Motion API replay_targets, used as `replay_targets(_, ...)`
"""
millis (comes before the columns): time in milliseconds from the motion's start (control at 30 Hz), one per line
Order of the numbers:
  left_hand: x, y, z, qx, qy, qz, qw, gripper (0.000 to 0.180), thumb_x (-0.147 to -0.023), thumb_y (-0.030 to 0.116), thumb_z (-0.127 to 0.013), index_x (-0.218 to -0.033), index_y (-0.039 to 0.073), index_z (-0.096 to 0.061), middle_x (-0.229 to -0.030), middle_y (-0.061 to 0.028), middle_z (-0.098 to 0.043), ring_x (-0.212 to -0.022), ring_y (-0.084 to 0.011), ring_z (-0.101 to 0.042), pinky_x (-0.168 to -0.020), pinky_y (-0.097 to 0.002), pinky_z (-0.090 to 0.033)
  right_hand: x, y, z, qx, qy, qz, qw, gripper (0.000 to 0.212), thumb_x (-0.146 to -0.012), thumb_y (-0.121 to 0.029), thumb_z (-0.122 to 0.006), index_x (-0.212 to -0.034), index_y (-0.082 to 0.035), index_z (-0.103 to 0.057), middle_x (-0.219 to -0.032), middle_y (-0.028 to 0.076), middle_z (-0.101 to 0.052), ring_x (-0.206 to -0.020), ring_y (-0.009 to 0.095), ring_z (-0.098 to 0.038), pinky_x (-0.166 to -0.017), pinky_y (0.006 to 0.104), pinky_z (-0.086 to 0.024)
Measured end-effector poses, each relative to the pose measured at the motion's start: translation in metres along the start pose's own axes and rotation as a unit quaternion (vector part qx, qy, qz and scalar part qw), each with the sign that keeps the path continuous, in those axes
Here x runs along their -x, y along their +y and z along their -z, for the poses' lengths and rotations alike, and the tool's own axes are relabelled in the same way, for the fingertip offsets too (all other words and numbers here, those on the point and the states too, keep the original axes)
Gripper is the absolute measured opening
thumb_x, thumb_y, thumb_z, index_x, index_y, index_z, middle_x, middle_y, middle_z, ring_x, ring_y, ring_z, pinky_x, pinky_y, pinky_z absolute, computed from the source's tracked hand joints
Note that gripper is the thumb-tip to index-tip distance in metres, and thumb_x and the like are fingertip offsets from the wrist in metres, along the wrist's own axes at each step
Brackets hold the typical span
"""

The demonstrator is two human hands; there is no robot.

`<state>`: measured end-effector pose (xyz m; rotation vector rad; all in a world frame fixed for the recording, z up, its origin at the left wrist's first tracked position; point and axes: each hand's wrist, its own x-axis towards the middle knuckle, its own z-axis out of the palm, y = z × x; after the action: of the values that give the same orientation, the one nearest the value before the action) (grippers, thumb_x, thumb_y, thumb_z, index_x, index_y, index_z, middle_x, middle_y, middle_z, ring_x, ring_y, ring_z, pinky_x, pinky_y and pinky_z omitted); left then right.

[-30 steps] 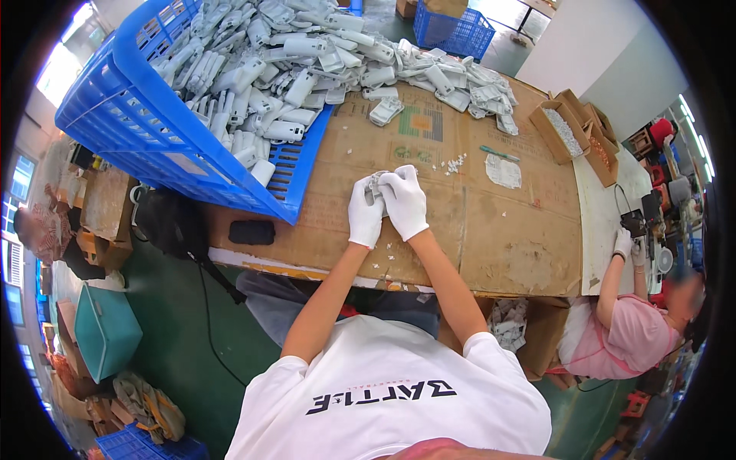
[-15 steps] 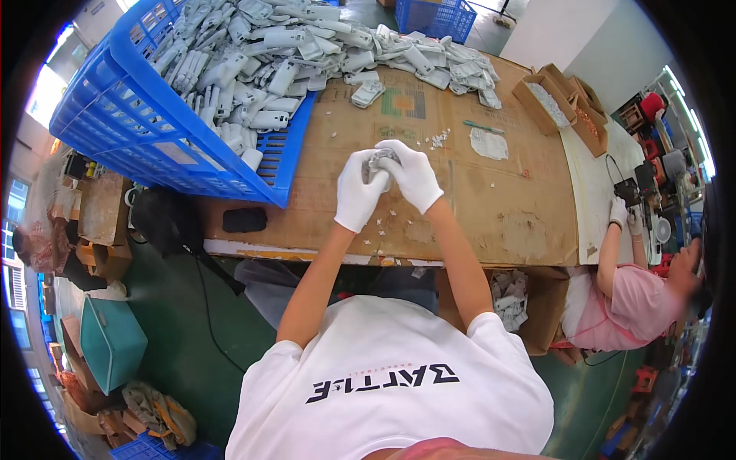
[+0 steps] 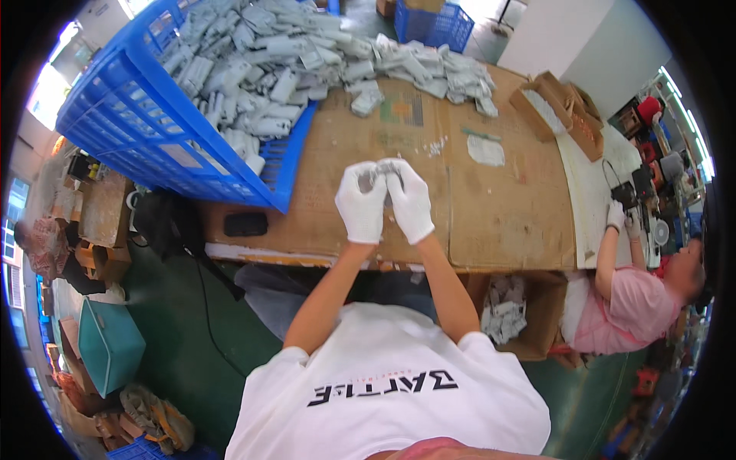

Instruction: The person picks up a plastic housing and small white components by hand, fits the components into the housing, and places the unit back on the table. They then reach into a blue crate to retrieve another housing and repeat the assembly process.

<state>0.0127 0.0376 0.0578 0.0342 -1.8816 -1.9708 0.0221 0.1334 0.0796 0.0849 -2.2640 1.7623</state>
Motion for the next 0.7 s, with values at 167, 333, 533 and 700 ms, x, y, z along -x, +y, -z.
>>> replay_targets(167,0.017,-0.006,0.004,-0.015,-0.009,-0.008,1.0,0.014,-0.081,0.001,-0.07,-0.094,0.002,-0.064,-0.086,-0.0053,-0.067,-0.081,-0.0105,-0.061,-0.074,-0.0283,-0.052,0.009,0.026,0.008,-0.002,-0.003,0.065,0.998,0.017,-0.094,-0.008,-0.056,-0.105,-0.001,-0.067,-0.085,0.015,-0.069,-0.076,0.014,-0.065,-0.071,0.0306,-0.051)
replay_targets(333,0.032,-0.002,0.006,-0.04,-0.029,-0.026,0.998,0.015,-0.084,0.005,-0.071,-0.097,0.002,-0.064,-0.089,-0.0069,-0.068,-0.081,-0.0139,-0.064,-0.074,-0.0296,-0.052,0.022,0.014,0.012,-0.031,-0.005,-0.001,1.0,0.014,-0.092,-0.004,-0.053,-0.098,0.002,-0.064,-0.08,0.011,-0.067,-0.073,0.011,-0.061,-0.068,0.0294,-0.05)
replay_targets(533,0.013,-0.006,0.005,0.073,-0.131,-0.009,0.989,0.03,-0.087,-0.001,-0.065,-0.116,-0.001,-0.061,-0.107,-0.0078,-0.068,-0.101,-0.0134,-0.063,-0.089,-0.029,-0.052,0.003,0.018,0.007,-0.025,0.036,0.04,0.998,0.019,-0.091,-0.005,-0.046,-0.105,0.0,-0.058,-0.091,0.014,-0.066,-0.086,0.023,-0.064,-0.079,0.0354,-0.051)
replay_targets(700,-0.003,0.005,0.012,-0.091,-0.114,-0.04,0.988,0.03,-0.083,0.003,-0.069,-0.113,0.001,-0.066,-0.103,-0.0127,-0.07,-0.094,-0.0201,-0.07,-0.082,-0.0314,-0.055,-0.006,0.025,0.003,-0.203,-0.043,-0.039,0.977,0.022,-0.088,-0.003,-0.047,-0.107,0.001,-0.059,-0.095,0.004,-0.062,-0.09,0.012,-0.056,-0.083,0.0261,-0.046)
